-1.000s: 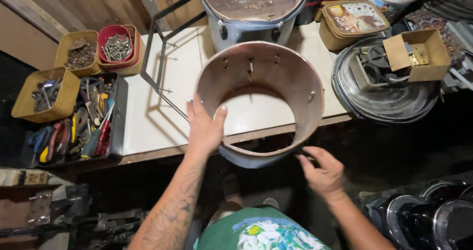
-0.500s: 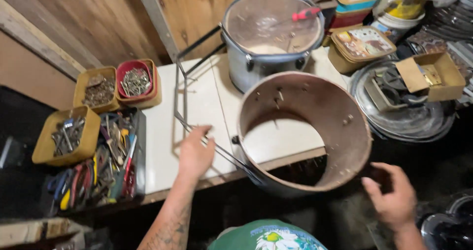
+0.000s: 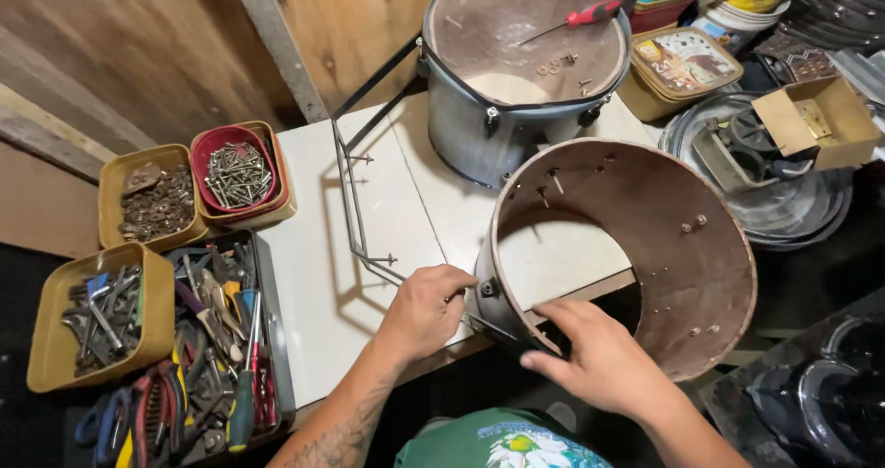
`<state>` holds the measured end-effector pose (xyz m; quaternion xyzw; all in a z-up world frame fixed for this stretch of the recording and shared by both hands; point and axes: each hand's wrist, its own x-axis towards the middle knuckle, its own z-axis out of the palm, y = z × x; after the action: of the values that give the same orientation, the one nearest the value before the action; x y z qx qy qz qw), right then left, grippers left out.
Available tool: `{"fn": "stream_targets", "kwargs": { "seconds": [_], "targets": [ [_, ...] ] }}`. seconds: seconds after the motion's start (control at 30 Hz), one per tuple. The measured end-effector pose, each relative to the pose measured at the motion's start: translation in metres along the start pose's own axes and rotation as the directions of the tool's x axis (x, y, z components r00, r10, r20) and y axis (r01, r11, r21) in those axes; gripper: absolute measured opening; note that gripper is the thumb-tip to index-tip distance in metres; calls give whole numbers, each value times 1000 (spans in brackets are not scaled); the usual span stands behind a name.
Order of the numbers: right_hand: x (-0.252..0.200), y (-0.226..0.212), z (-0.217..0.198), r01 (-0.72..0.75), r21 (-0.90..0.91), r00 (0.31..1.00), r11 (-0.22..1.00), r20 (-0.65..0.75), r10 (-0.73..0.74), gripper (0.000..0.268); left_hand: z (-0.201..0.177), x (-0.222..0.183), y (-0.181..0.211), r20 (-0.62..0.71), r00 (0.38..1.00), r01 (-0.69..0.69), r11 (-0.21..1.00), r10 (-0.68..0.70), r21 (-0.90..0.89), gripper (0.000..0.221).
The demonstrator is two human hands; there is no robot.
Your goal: Repairing and assembling drum components by attaching hardware to the shells using a screwdriver
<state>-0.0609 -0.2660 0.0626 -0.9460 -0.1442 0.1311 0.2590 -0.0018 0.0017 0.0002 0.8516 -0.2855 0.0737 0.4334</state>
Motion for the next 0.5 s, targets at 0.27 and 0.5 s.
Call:
{"fn": "stream_targets", "kwargs": {
  "seconds": [0.27, 0.5],
  "targets": [
    [36, -26, 4, -210, 37, 971, 977, 124, 204, 63, 3, -16, 15, -275, 943, -158, 979, 188, 129, 20],
    [44, -26, 0, -312, 221, 928, 924, 281, 246, 70, 3, -18, 5, -200, 929, -292, 949, 311, 118, 28]
  ]
}}
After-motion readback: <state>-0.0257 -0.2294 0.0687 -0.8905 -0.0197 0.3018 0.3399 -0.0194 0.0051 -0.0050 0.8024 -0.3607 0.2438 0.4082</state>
